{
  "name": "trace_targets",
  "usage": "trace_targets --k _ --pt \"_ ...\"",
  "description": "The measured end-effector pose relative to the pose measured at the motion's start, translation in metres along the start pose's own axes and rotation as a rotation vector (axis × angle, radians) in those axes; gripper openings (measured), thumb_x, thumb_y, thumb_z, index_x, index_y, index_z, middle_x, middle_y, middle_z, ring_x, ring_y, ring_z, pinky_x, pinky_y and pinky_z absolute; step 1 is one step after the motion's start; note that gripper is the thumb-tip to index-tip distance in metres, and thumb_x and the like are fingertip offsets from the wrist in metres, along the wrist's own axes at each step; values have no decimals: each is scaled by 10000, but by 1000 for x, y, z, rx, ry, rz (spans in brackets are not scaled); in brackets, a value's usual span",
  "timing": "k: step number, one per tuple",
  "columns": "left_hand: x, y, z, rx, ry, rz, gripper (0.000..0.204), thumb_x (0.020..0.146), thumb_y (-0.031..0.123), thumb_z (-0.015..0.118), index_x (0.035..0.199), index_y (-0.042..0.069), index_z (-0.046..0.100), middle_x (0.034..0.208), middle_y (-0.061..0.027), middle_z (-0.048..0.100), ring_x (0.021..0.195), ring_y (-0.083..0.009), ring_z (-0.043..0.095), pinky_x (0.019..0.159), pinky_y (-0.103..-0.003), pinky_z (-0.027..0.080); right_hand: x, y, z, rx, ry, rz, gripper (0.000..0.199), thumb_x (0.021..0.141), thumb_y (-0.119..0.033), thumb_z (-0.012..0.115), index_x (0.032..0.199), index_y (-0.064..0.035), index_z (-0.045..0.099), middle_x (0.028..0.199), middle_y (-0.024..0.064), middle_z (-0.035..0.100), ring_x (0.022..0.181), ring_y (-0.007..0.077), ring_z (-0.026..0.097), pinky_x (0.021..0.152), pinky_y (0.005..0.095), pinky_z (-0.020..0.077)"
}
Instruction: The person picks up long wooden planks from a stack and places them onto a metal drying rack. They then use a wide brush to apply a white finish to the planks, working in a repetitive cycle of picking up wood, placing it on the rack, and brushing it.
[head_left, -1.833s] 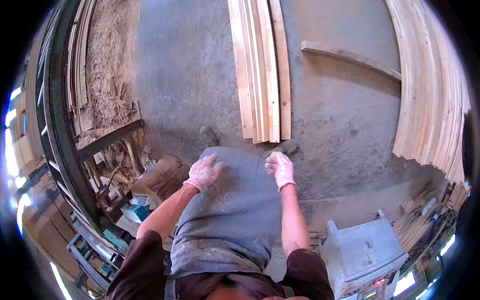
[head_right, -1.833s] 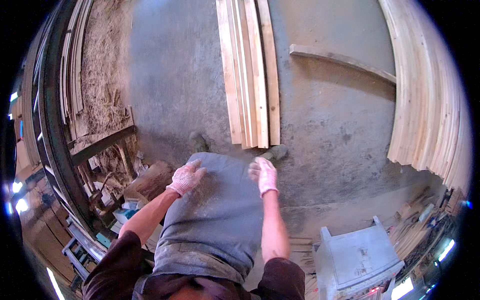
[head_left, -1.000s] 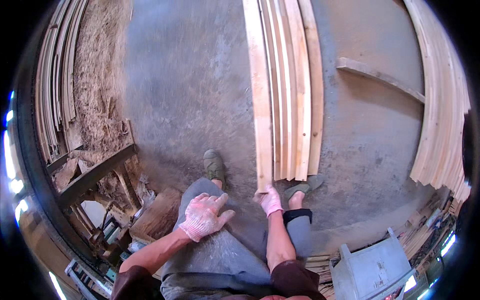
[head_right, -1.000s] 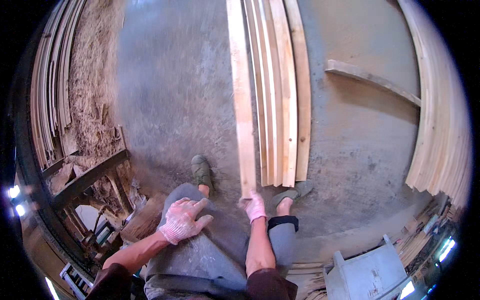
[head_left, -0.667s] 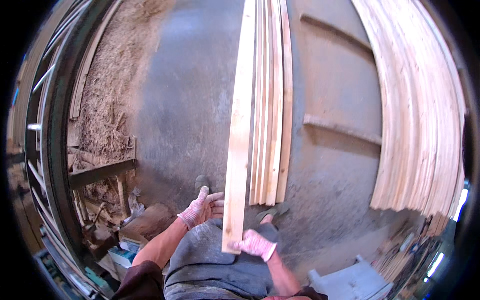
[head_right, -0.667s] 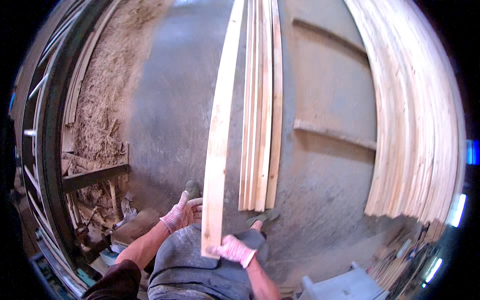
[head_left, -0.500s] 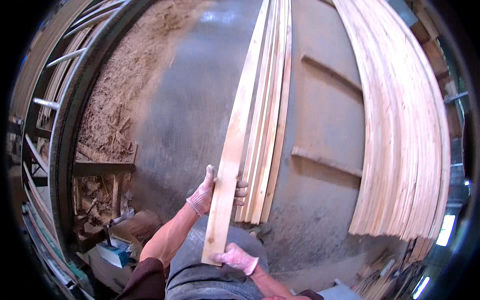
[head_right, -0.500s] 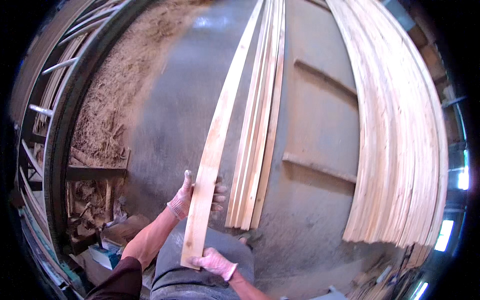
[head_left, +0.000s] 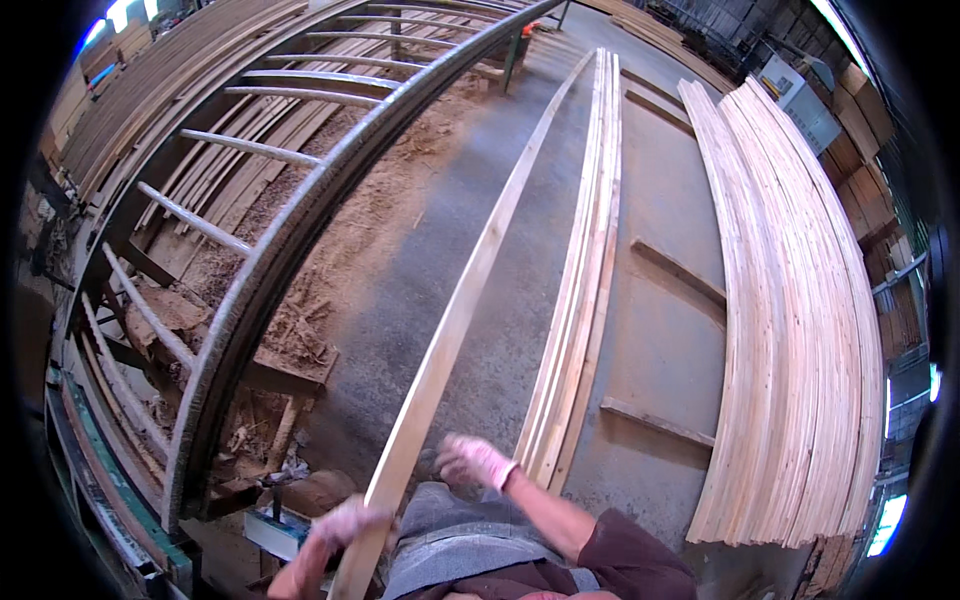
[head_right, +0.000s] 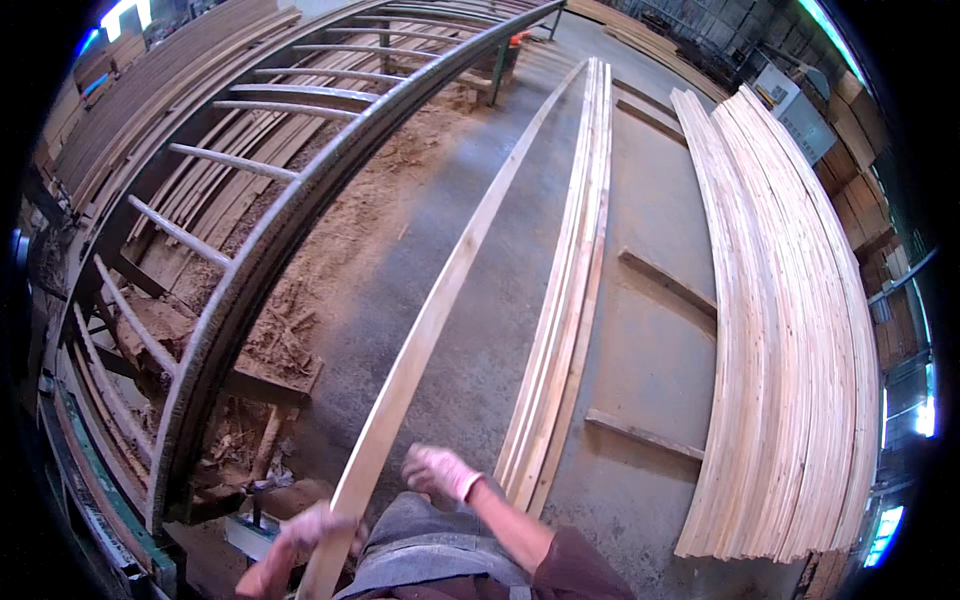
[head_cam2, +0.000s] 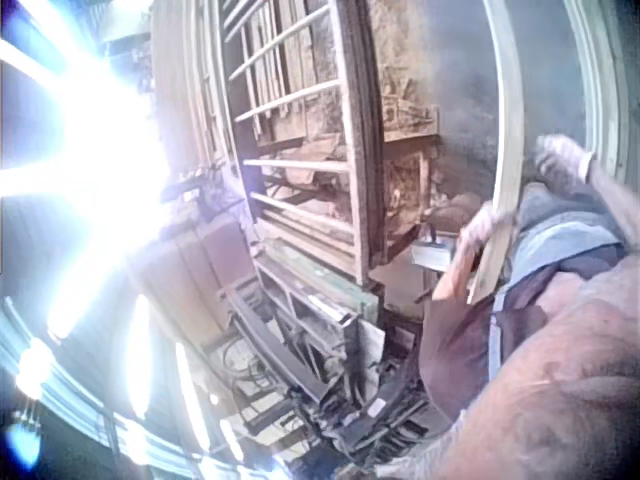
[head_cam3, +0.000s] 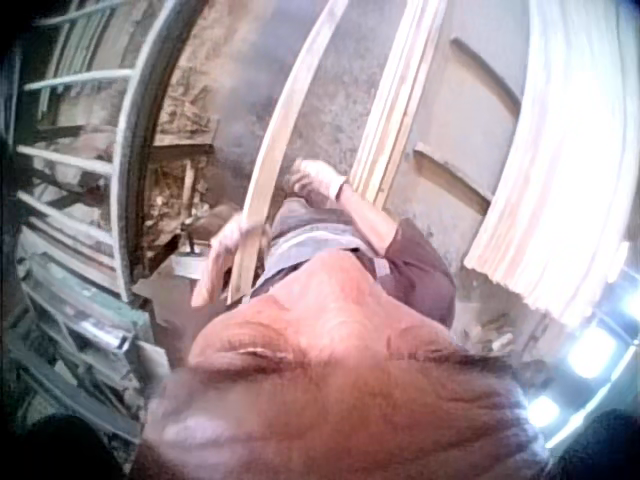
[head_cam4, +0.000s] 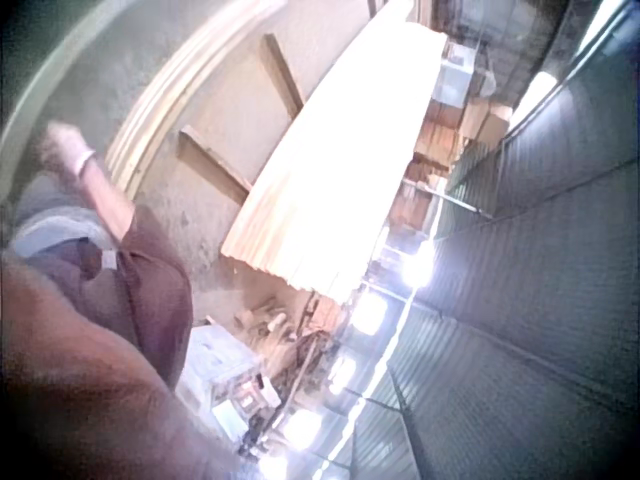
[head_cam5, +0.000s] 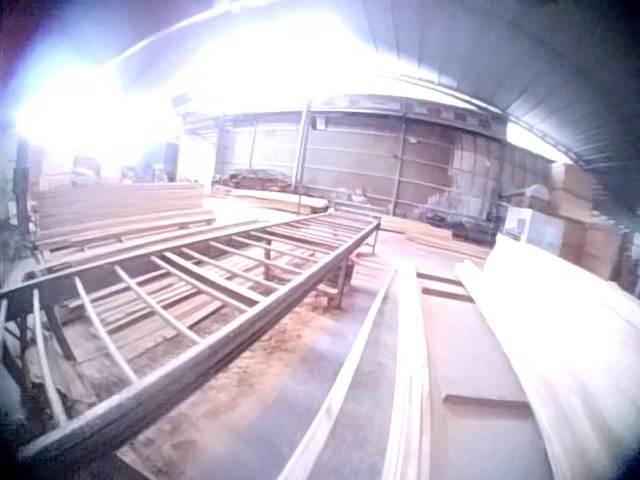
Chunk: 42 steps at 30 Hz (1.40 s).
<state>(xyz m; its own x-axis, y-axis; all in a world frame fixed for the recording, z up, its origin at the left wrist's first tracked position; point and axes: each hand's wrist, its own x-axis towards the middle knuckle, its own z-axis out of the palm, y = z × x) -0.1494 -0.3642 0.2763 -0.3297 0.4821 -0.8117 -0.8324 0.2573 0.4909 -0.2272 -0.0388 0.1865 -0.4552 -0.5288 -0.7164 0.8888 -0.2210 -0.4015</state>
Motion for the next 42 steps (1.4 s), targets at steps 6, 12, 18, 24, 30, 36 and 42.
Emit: trace_targets --k 6,12,18,24,30,36,42 --pt "-99 -172 11 134 306 -116 581 900 343 766 1423 149 603 1241 -199 683 1080 -298 681 928 -447 540 131 -164 -27 124 202 -318 676 953 -655 636 1304 -78 616 1216 136 697 1105 282 676 903 498 551" --pt "-129 -44 25 -33 477 -303 258 947 191 695 1156 47 652 751 -35 627 589 -165 595 462 -360 462 208 -265 -18 -279 665 -433 737 812 -464 848 1244 99 648 1130 185 708 1012 303 666 889 445 541" --pt "-71 19 -92 324 381 186 492 921 268 666 1356 44 611 1067 -110 721 930 -216 685 784 -338 547 201 -275 38 -28 331 -342 340 847 -298 818 1007 -26 689 899 89 709 757 207 686 638 378 556" --pt "85 391 -112 299 545 390 868 897 347 710 1574 -55 345 1236 -201 682 1118 -244 663 997 -350 507 171 -280 71 61 -44 -97 289 947 -256 720 1177 -85 682 1062 96 732 1034 295 723 979 501 567" --pt "281 480 -151 740 474 347 757 851 455 712 1385 -53 542 1141 -263 712 1090 -328 700 934 -423 546 209 -289 79 12 -158 -99 438 931 -311 762 1275 -83 615 1102 98 716 1100 285 694 1011 524 551" --pt "245 465 -213 810 359 267 417 879 299 628 1174 8 672 952 -241 739 898 -363 737 839 -486 576 206 -365 63 -206 -425 114 346 1003 -226 685 1269 -29 586 990 47 642 770 163 615 706 314 533" --pt "125 424 -190 793 606 29 474 911 333 621 1290 50 583 1125 -303 702 1105 -467 674 928 -531 559 256 -491 -67 316 164 -104 603 1004 -551 617 1331 -46 568 1205 164 661 1102 322 661 999 515 522"
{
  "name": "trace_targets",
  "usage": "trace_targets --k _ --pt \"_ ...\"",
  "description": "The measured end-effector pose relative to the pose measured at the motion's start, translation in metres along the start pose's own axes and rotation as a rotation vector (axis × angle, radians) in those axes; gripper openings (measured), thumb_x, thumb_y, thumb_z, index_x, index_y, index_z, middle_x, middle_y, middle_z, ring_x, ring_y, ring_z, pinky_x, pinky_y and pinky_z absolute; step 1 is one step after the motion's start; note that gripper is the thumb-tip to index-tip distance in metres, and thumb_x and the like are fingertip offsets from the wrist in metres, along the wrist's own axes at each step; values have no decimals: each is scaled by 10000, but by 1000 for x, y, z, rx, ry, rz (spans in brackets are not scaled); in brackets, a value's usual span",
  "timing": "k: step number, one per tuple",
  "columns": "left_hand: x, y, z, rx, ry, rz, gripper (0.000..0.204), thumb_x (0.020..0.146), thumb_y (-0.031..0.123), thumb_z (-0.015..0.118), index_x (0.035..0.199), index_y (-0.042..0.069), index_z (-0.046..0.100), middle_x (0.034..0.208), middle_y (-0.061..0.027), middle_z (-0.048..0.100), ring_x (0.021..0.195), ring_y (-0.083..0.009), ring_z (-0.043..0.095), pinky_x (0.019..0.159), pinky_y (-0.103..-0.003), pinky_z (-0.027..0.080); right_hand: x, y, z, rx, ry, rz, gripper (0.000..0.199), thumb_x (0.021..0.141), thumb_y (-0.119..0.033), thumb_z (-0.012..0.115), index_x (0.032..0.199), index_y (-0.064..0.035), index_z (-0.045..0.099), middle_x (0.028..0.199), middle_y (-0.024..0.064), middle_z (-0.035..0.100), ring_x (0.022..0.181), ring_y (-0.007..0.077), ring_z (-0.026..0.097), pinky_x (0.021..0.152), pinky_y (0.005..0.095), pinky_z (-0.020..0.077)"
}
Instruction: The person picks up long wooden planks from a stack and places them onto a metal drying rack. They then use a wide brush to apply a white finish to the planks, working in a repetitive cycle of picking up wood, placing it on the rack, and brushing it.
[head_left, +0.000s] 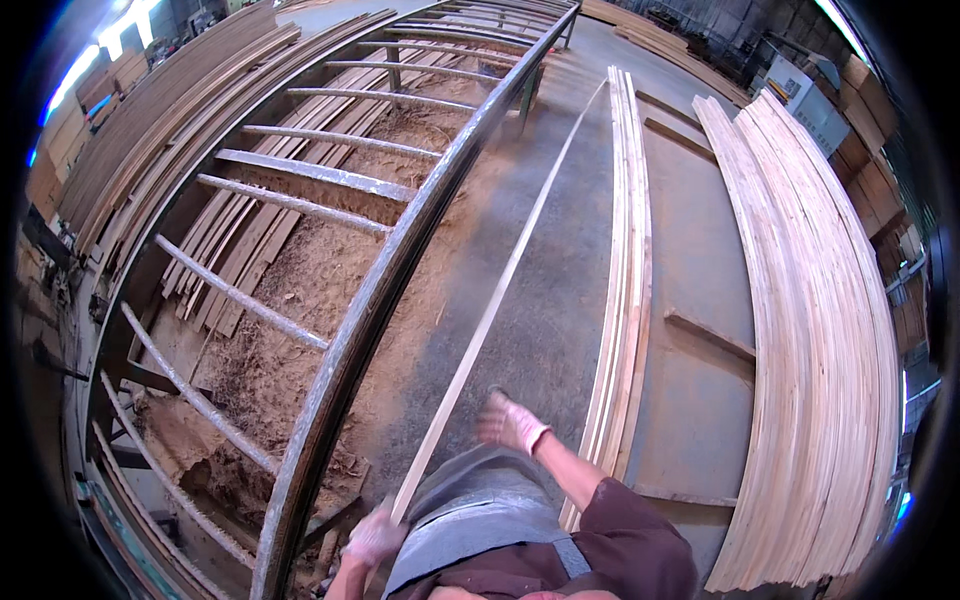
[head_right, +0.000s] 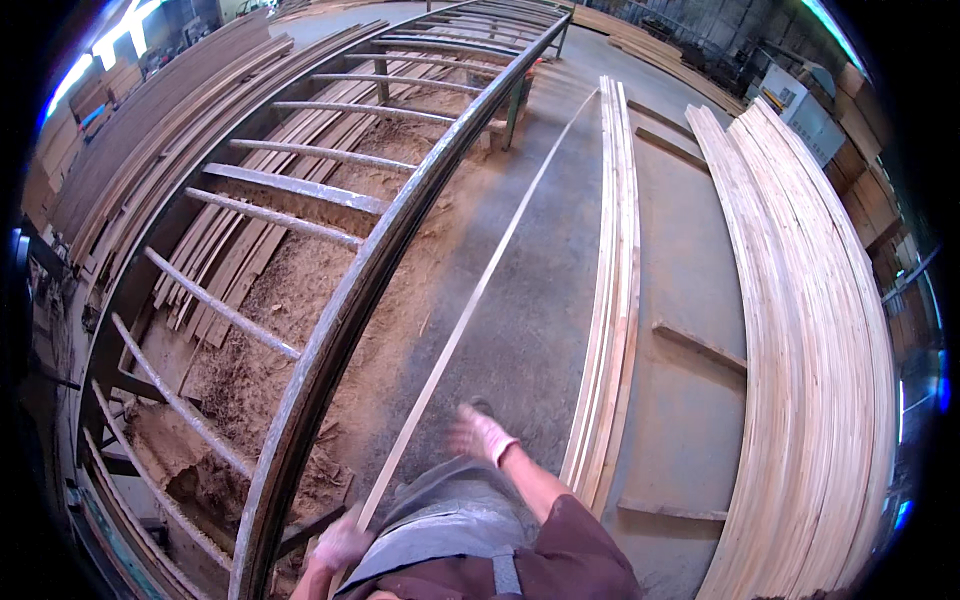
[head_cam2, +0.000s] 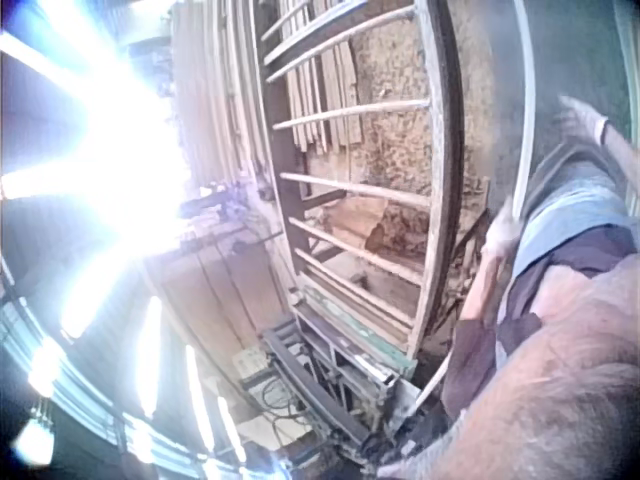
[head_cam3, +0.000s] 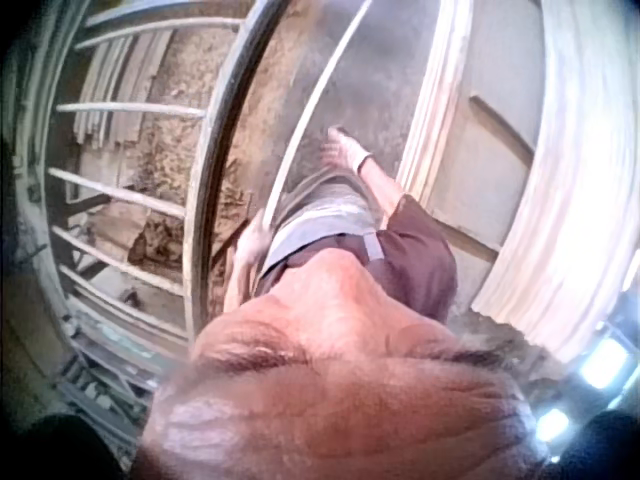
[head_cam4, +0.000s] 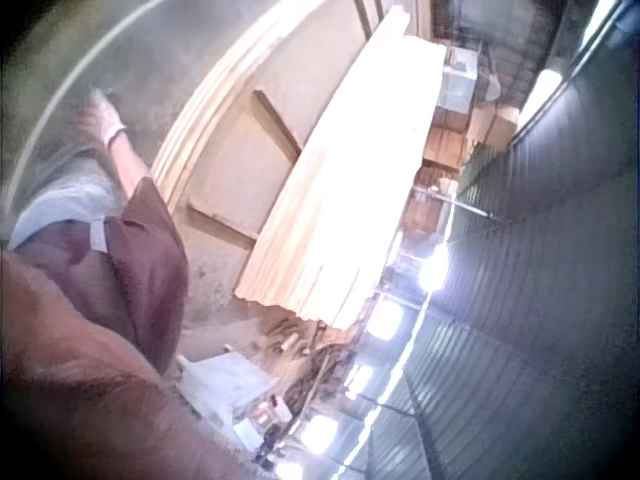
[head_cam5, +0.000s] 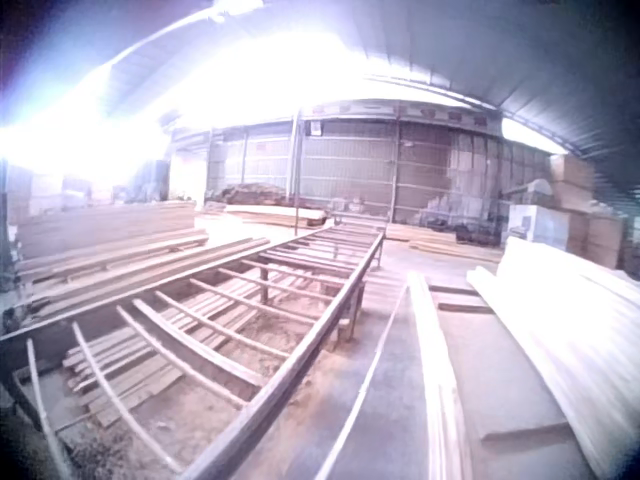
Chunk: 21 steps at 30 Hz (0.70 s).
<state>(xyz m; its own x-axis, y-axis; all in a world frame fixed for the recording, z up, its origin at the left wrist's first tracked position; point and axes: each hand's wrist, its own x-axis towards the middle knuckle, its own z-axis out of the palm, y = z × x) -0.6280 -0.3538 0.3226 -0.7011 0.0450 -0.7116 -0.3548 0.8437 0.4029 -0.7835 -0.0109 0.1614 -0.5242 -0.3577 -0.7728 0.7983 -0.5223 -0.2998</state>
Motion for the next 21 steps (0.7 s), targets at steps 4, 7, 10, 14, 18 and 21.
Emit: trace_targets --k 4,7,10,14,18,21 --pt "-47 -40 40 -57 183 -34 432 906 400 678 1160 56 618 1049 -264 694 1039 -439 682 886 -512 537 79 -117 -12 1 4 -241 897 957 -707 570 1521 -32 393 1432 217 531 1216 377 594 1075 539 477" --pt "-83 -30 66 -87 81 -223 483 945 380 631 1315 76 566 1208 -244 655 1156 -411 638 985 -478 496 113 -178 9 45 141 -227 733 904 -643 708 1241 -13 544 1022 149 632 905 340 685 806 516 587" --pt "-99 -5 86 -107 23 -337 558 984 361 584 1471 97 514 1367 -223 616 1273 -384 594 1084 -444 454 122 -182 17 -148 391 -286 400 912 -451 766 933 -88 600 714 70 588 590 277 619 573 451 577" --pt "-105 10 118 -149 41 -372 556 978 316 584 1499 130 532 1385 -206 631 1301 -355 595 1105 -407 463 109 -176 2 -135 454 -206 299 956 -358 704 928 -77 605 716 79 577 579 268 617 560 466 587" --pt "-106 5 141 -205 69 -352 575 933 242 558 1494 121 533 1297 -226 647 1212 -382 615 1057 -434 482 110 -179 0 -140 427 -238 253 981 -306 664 921 -67 603 741 82 586 611 268 631 569 489 598" --pt "-102 0 160 -236 111 -336 596 900 186 538 1491 114 533 1231 -242 659 1146 -402 630 1021 -454 496 97 -191 15 -51 372 -264 215 984 -285 660 957 -81 596 786 74 596 636 273 634 597 509 599"
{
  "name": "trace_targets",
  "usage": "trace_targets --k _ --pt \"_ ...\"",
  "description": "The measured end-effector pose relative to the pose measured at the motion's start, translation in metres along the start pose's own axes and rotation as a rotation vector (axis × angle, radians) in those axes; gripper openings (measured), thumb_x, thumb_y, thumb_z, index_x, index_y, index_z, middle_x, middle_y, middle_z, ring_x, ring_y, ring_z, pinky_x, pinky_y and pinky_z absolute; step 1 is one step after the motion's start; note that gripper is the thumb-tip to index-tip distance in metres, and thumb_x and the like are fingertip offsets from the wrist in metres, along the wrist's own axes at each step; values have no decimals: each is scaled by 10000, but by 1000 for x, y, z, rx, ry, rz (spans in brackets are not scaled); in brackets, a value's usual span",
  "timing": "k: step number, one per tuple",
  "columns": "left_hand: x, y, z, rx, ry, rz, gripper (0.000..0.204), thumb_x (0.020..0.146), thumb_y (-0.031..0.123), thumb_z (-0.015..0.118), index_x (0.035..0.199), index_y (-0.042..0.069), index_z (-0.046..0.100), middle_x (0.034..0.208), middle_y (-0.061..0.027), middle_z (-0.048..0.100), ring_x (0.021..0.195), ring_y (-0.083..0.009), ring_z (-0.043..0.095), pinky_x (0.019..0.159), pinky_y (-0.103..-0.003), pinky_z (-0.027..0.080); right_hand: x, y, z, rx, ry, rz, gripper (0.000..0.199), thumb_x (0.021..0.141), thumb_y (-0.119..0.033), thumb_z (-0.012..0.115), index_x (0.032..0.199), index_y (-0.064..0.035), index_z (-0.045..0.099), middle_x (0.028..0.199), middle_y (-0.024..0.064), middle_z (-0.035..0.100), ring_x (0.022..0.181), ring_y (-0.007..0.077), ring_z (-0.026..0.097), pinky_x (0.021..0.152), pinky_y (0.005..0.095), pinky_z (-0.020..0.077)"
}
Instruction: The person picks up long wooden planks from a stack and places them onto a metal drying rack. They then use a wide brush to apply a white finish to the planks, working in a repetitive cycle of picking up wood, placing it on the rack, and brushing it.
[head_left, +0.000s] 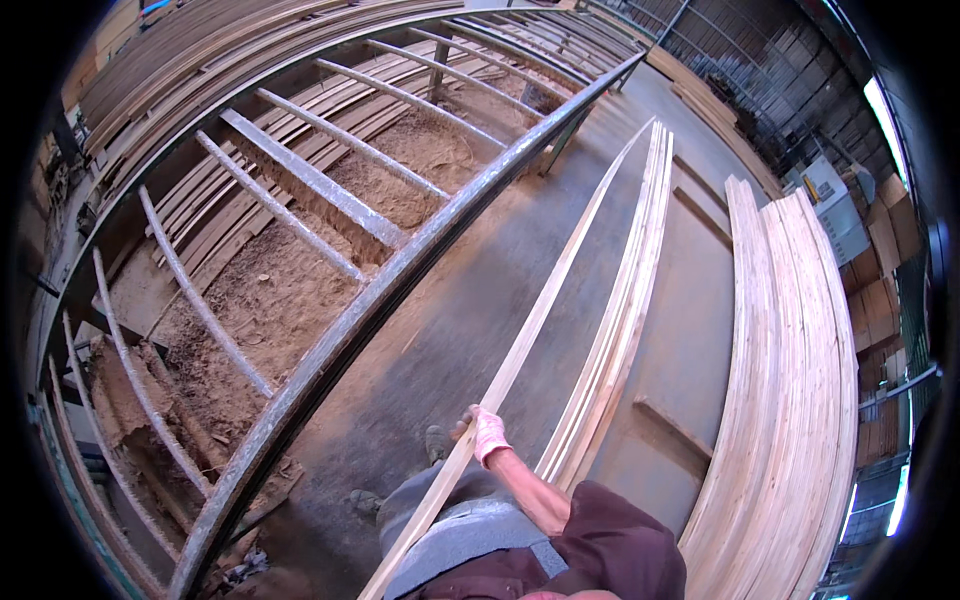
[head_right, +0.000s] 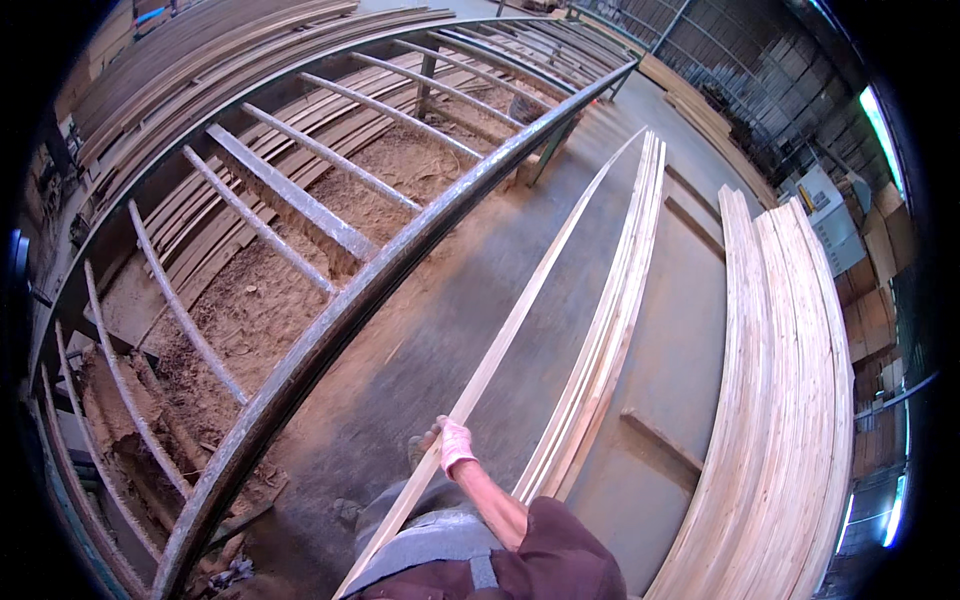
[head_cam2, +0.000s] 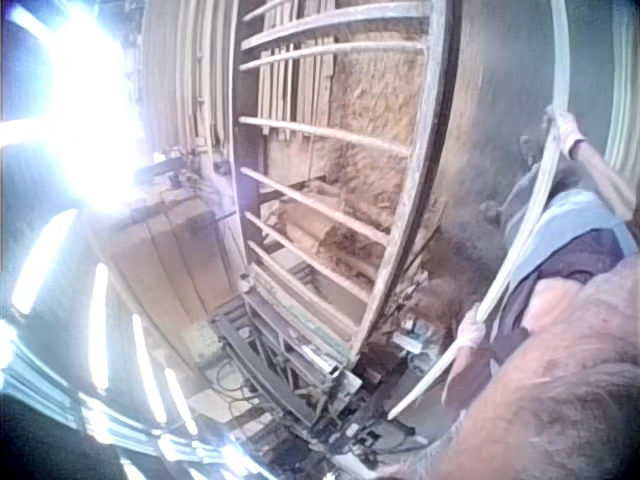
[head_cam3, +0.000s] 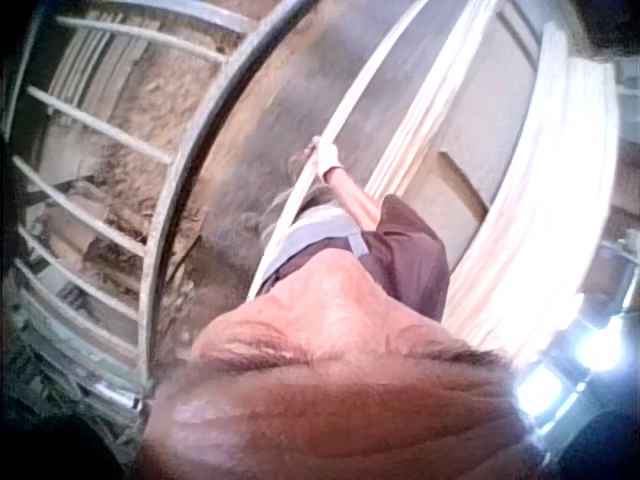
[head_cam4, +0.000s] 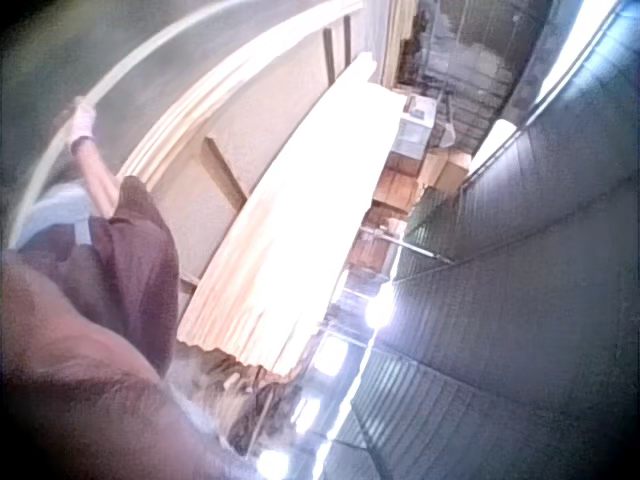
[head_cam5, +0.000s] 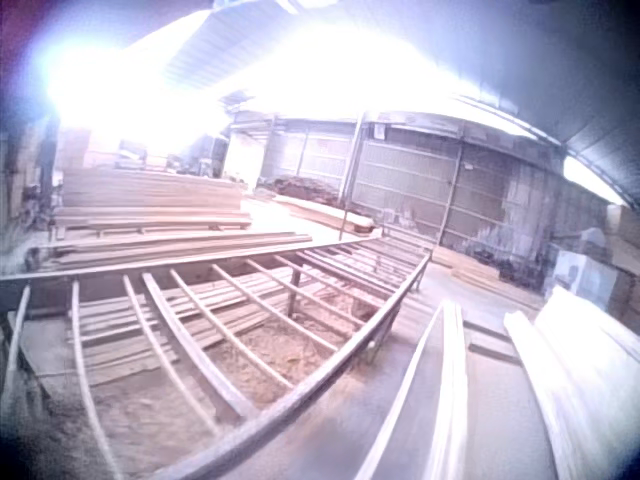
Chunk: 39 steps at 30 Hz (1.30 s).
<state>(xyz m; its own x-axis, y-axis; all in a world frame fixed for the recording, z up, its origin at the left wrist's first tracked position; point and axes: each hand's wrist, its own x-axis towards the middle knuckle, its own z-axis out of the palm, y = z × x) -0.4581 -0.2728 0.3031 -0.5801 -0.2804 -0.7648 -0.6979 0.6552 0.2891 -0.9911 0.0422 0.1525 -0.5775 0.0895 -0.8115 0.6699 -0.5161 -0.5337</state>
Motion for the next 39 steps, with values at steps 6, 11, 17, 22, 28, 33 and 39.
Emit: trace_targets --k 6,11,17,22,28,33,39 --pt "21 -25 22 -4 169 44 631 863 128 509 1492 82 521 1145 -260 671 1060 -432 646 967 -486 515 -59 -36 37 91 -216 40 163 979 -220 664 1028 -92 577 876 76 602 734 271 650 732 533 604" --pt "32 -66 20 64 369 156 645 854 125 507 1491 25 502 1112 -267 675 1019 -453 649 918 -506 522 -84 -31 83 186 -449 -63 195 1008 -204 619 1146 -80 558 907 69 609 789 272 667 792 547 607" --pt "1 -80 -42 171 662 109 631 866 161 498 1469 -22 507 963 -230 650 847 -430 614 783 -512 514 -136 -14 144 278 -694 0 229 1025 -215 575 1192 -60 547 948 88 628 899 293 668 945 561 558" --pt "-33 -81 -103 392 902 91 647 862 113 557 1488 -25 476 1023 -195 653 907 -398 613 820 -499 508 -155 4 194 427 -826 75 221 1027 -203 534 1186 -51 546 963 109 638 897 315 664 964 585 535" --pt "-61 -2 -199 339 548 -200 786 793 214 752 1483 6 439 938 -224 685 909 -418 678 777 -515 545 -153 14 218 470 -811 114 233 1020 -171 519 1189 -12 538 985 142 633 875 329 644 872 541 538" --pt "-27 66 -238 21 284 -55 945 796 428 841 1551 54 411 1180 -278 693 1098 -444 667 940 -474 547 -153 2 227 407 -826 97 281 1014 -147 542 1260 -14 515 1023 154 619 925 327 640 962 594 539" --pt "45 119 -243 -99 342 62 806 840 326 829 1504 11 499 1168 -210 682 1067 -326 658 954 -412 522 -122 -21 248 250 -684 151 282 1020 -101 582 1281 -43 490 983 123 642 935 327 693 887 581 605"
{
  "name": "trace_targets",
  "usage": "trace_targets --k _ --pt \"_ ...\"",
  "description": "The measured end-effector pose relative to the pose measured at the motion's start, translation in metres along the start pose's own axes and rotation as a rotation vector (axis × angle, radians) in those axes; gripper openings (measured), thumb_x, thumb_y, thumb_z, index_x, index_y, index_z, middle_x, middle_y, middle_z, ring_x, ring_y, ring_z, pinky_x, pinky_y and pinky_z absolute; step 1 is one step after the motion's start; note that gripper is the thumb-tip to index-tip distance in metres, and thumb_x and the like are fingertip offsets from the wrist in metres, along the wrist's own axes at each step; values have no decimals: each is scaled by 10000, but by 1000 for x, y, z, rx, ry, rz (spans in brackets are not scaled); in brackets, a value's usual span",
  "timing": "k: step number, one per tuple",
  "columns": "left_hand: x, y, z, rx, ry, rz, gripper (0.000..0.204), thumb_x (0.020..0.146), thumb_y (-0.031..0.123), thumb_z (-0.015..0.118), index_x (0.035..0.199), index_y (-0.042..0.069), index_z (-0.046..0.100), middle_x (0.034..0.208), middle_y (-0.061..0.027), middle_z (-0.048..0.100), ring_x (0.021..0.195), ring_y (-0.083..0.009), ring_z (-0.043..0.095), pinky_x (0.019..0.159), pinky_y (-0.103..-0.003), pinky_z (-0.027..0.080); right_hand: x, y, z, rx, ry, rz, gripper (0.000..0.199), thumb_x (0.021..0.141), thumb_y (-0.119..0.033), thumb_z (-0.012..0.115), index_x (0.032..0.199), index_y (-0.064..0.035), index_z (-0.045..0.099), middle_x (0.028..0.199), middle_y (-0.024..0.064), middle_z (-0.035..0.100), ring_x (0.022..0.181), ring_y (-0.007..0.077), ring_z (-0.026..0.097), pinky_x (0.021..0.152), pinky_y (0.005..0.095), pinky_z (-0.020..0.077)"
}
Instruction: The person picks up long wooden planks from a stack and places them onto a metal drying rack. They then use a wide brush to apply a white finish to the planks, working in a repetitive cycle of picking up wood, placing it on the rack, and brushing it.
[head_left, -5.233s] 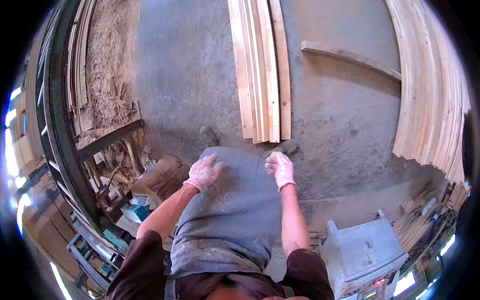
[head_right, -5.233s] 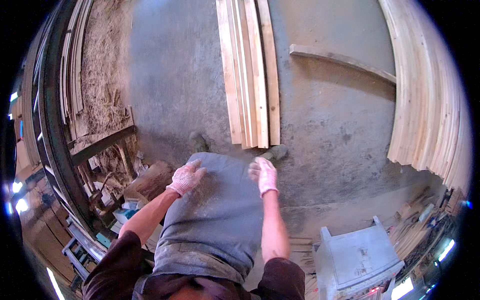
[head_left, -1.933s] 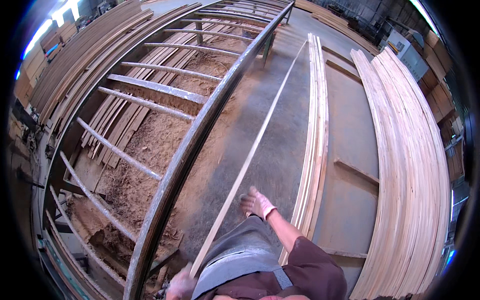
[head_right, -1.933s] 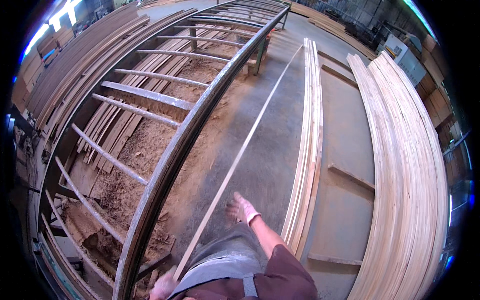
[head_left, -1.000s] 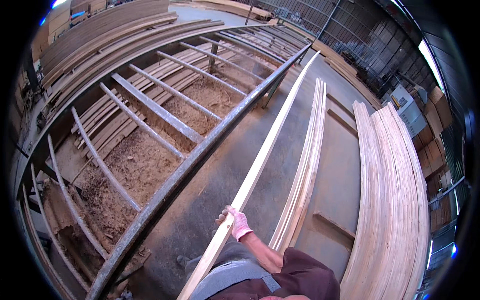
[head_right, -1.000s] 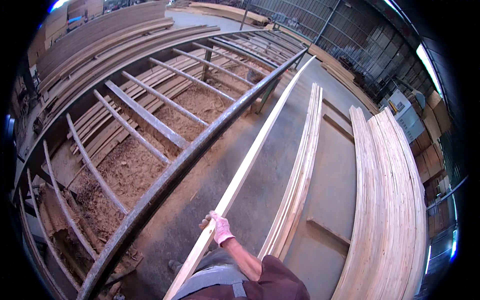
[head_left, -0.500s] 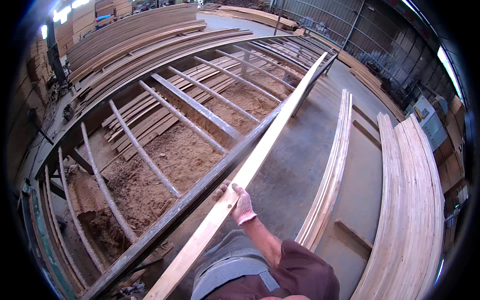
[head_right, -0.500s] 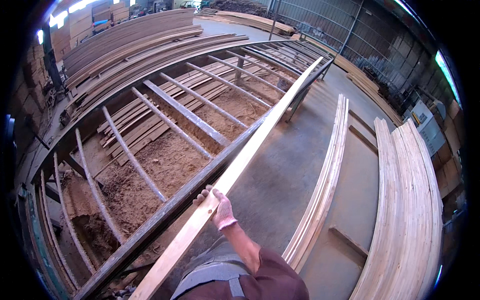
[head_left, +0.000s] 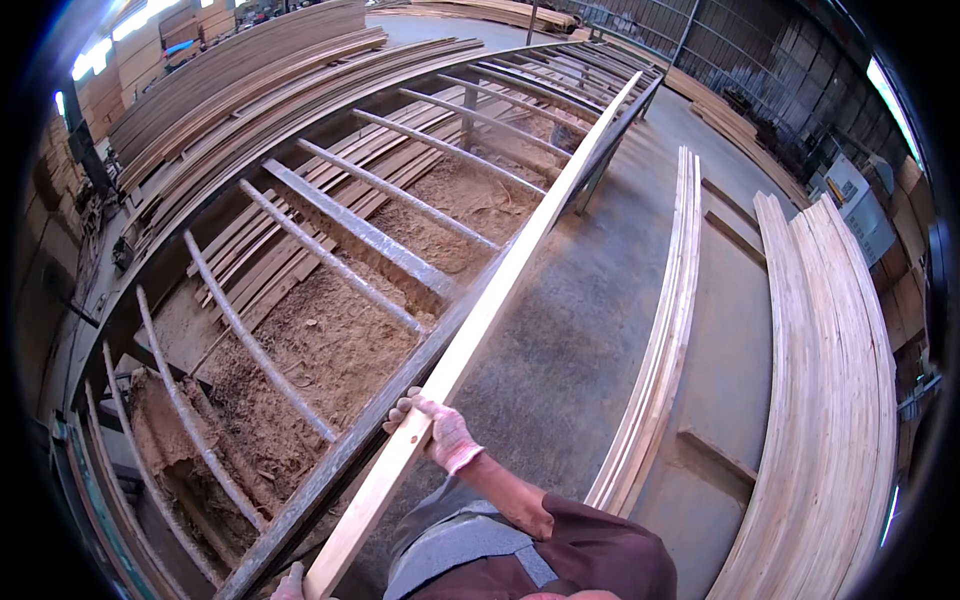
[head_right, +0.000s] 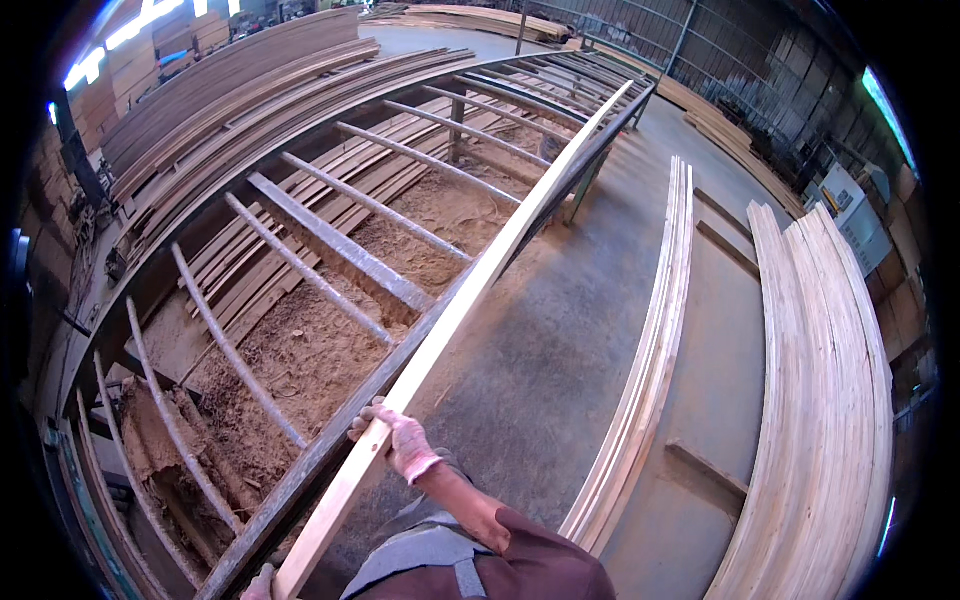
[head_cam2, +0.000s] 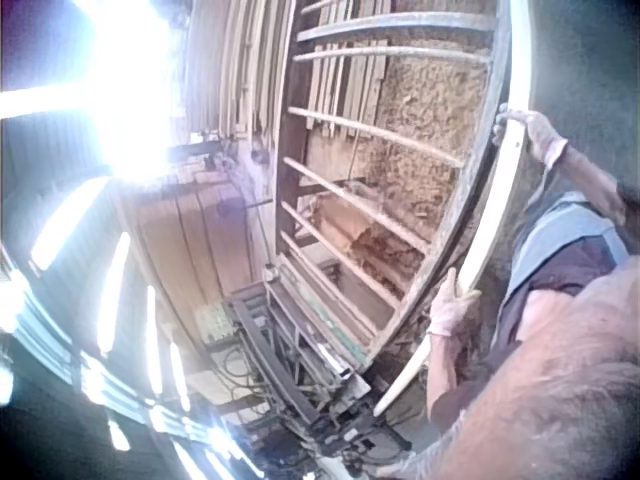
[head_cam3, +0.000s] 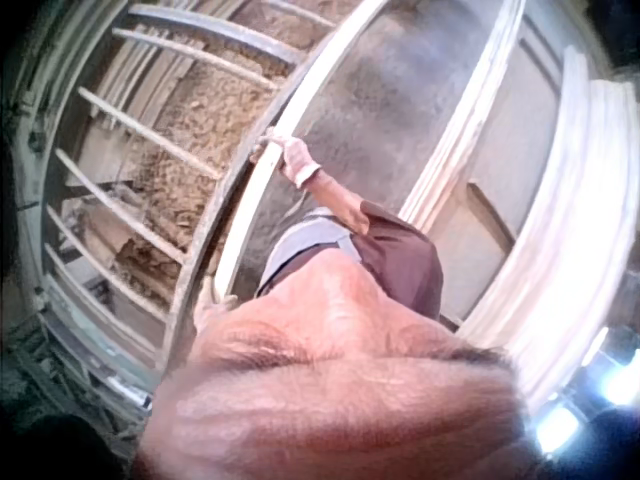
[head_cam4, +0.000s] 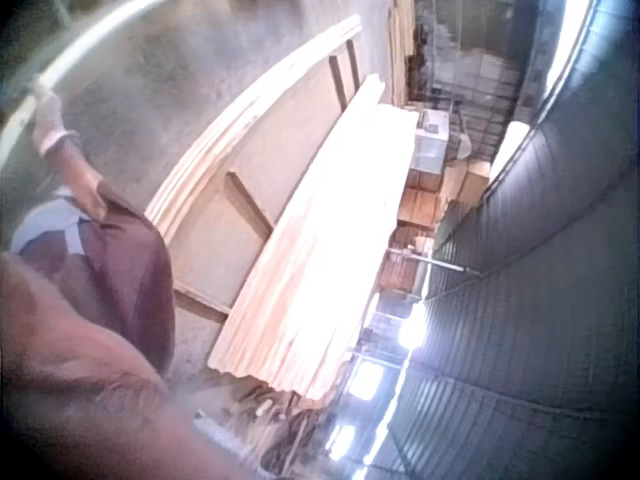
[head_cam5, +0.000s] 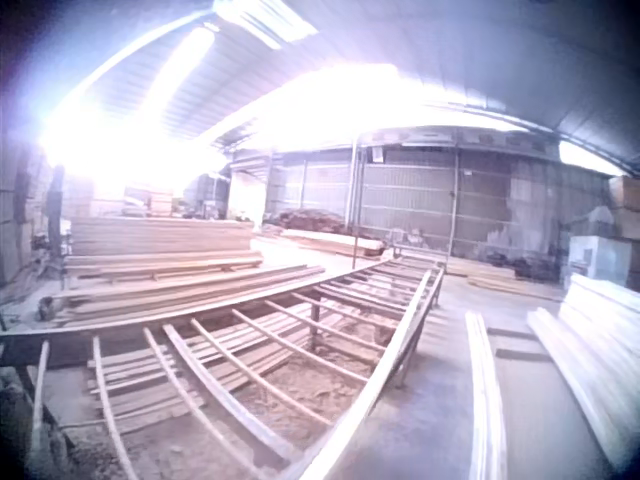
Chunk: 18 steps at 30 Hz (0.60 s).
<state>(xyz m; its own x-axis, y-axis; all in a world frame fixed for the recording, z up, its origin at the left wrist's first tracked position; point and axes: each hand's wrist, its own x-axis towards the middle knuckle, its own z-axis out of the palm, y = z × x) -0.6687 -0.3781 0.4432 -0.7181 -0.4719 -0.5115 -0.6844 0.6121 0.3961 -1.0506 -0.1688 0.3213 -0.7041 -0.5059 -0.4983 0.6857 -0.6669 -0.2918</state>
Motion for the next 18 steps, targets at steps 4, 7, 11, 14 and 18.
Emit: trace_targets --k 4,7,11,14,18 --pt "37 19 6 302 58 42 1008 781 437 864 1571 25 393 1204 -271 666 1126 -419 643 960 -484 510 22 -26 4 -224 -85 73 259 1011 -126 631 1239 -52 531 1010 120 688 951 279 714 877 467 620" --pt "51 -18 17 268 159 48 885 858 503 787 1522 23 452 1093 -223 689 1006 -392 660 859 -475 528 36 -42 18 -437 -103 141 178 995 -223 690 1098 -77 688 995 79 738 948 210 723 842 355 585" --pt "61 -1 6 186 188 77 711 905 440 759 1443 30 541 1032 -179 695 905 -329 681 770 -438 560 46 -59 38 -453 -103 130 197 983 -252 711 1083 -82 727 990 65 756 939 187 723 840 354 585" --pt "70 22 -8 171 172 58 669 893 379 778 1416 24 555 1044 -164 688 913 -311 678 774 -429 564 58 -69 43 -427 -81 155 215 995 -249 700 1123 -75 700 1039 76 749 974 215 728 880 400 595" --pt "88 34 -36 139 189 87 618 878 296 805 1379 17 574 1060 -143 680 922 -286 675 780 -417 570 72 -64 56 -420 -59 171 290 1024 -261 670 1207 -37 653 1130 107 733 1053 276 727 947 471 602"
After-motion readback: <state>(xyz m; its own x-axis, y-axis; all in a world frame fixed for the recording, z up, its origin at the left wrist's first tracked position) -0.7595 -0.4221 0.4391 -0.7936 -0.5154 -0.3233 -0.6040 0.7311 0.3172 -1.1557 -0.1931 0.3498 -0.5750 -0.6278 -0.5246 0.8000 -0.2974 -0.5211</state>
